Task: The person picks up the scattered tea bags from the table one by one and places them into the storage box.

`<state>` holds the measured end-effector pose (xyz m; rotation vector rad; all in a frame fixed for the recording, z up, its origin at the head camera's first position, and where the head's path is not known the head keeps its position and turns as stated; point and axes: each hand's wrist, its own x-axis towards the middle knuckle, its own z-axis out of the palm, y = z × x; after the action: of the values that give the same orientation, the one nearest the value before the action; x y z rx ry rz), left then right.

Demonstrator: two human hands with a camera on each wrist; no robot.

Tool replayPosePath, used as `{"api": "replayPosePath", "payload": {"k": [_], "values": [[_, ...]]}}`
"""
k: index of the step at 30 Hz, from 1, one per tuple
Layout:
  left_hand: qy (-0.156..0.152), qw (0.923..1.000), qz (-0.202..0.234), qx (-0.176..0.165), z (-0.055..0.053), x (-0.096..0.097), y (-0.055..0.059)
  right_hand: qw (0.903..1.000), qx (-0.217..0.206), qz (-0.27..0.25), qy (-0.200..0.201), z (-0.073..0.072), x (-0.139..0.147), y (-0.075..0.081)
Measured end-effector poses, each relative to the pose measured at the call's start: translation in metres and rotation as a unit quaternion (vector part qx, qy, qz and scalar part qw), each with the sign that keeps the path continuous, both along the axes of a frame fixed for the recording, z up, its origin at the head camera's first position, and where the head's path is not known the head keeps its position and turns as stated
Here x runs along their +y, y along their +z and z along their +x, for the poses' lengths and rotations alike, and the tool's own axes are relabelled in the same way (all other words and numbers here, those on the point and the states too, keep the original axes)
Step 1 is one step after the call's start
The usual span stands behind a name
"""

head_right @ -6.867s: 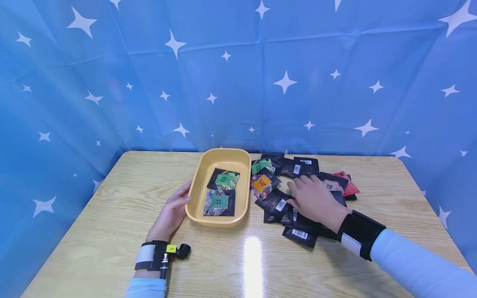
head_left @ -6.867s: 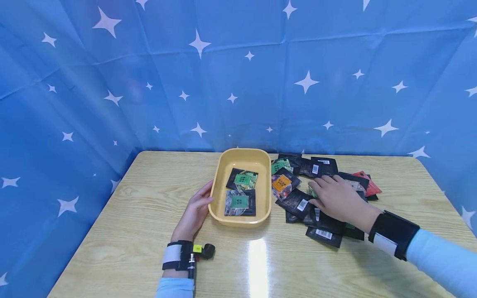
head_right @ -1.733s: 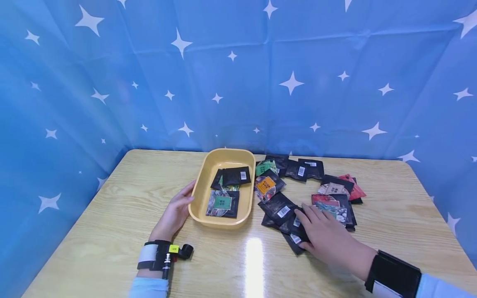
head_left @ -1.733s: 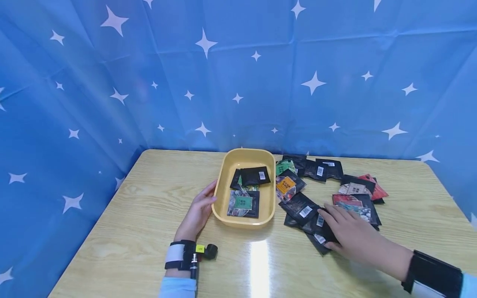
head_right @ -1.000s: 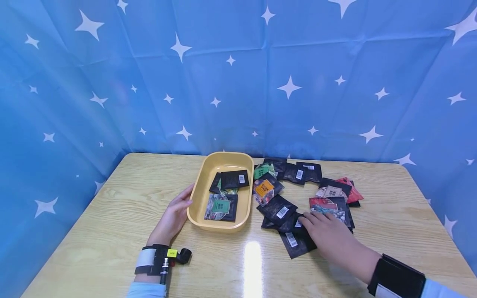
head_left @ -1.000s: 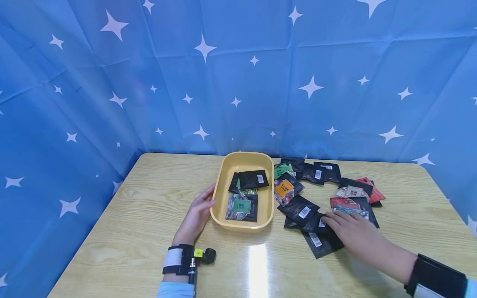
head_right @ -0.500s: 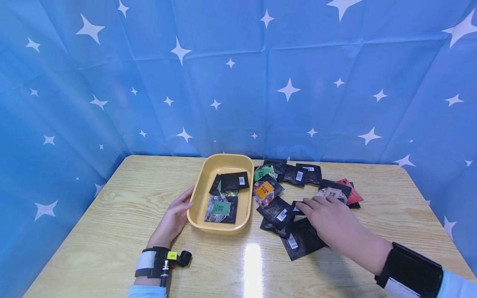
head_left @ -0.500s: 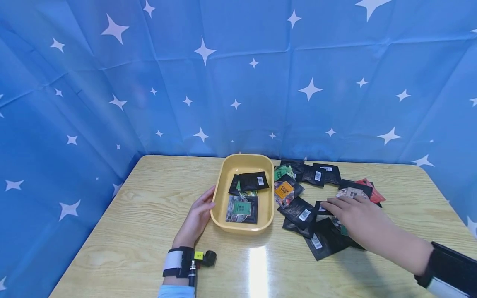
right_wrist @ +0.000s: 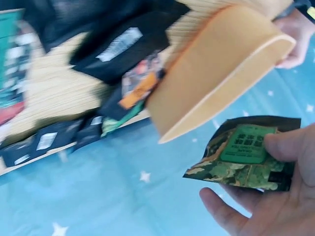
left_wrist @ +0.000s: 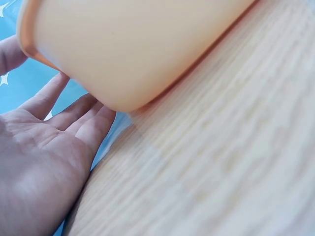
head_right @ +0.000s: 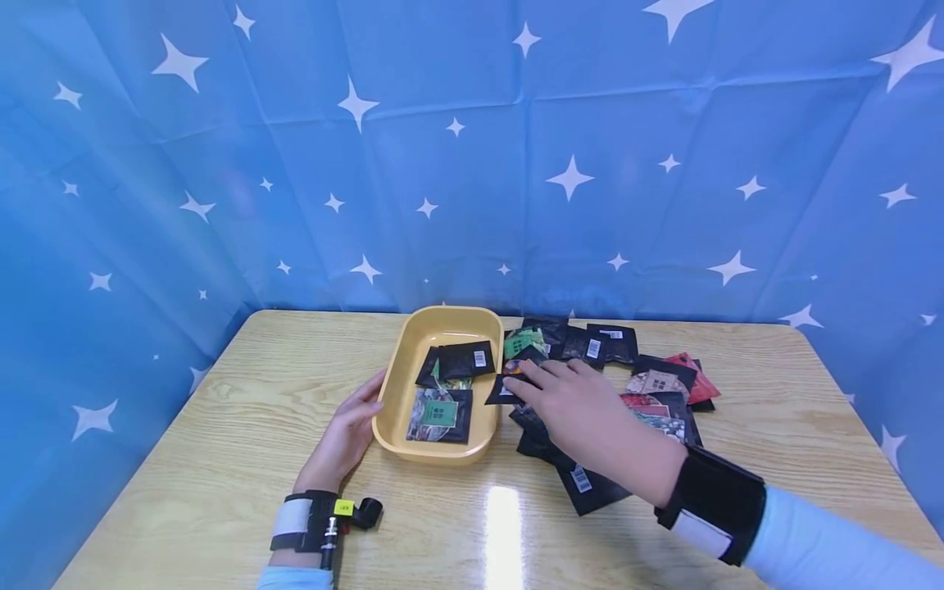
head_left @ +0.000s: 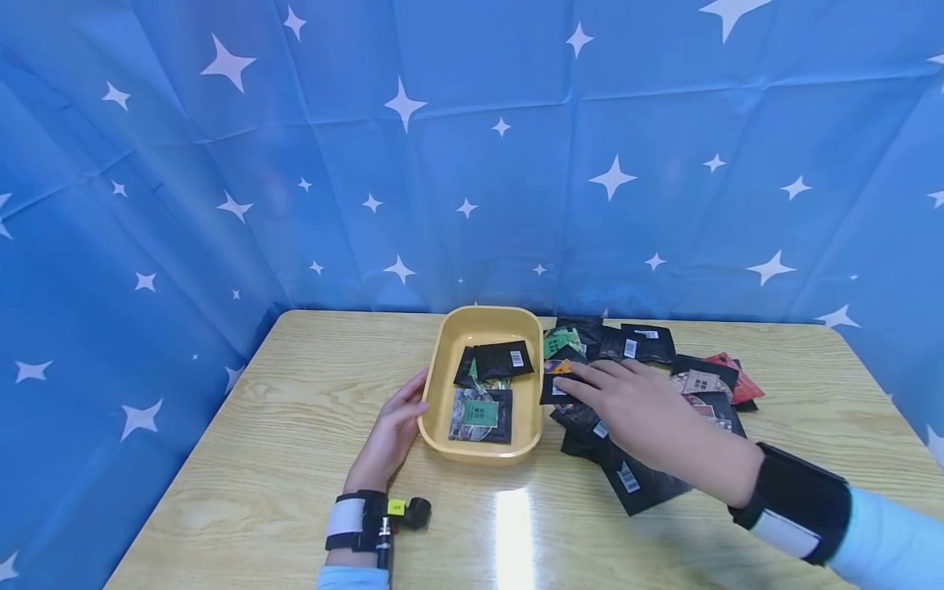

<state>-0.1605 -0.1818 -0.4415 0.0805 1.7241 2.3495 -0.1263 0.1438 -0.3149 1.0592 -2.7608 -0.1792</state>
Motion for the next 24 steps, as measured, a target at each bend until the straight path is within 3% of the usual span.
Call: {"api": "replayPosePath", "payload": {"k": [11,19,24], "values": [[0.007,0.9998,-0.017,-0.003,0.000,0.000,0.001,0.9965,0.001,-0.036,0.075,-0.011,-0.061,-0.023],[0.004,1.0000,-0.007,0.001,0.001,0.001,0.001,0.9960,-0.064,-0.002,0.062,-0.012,-0.088,-0.040],[0.005,1.0000,-0.006,-0.005,0.000,0.001,0.001,0.9958,-0.064,0.021,0.061,-0.012,-0.095,-0.046]]}}
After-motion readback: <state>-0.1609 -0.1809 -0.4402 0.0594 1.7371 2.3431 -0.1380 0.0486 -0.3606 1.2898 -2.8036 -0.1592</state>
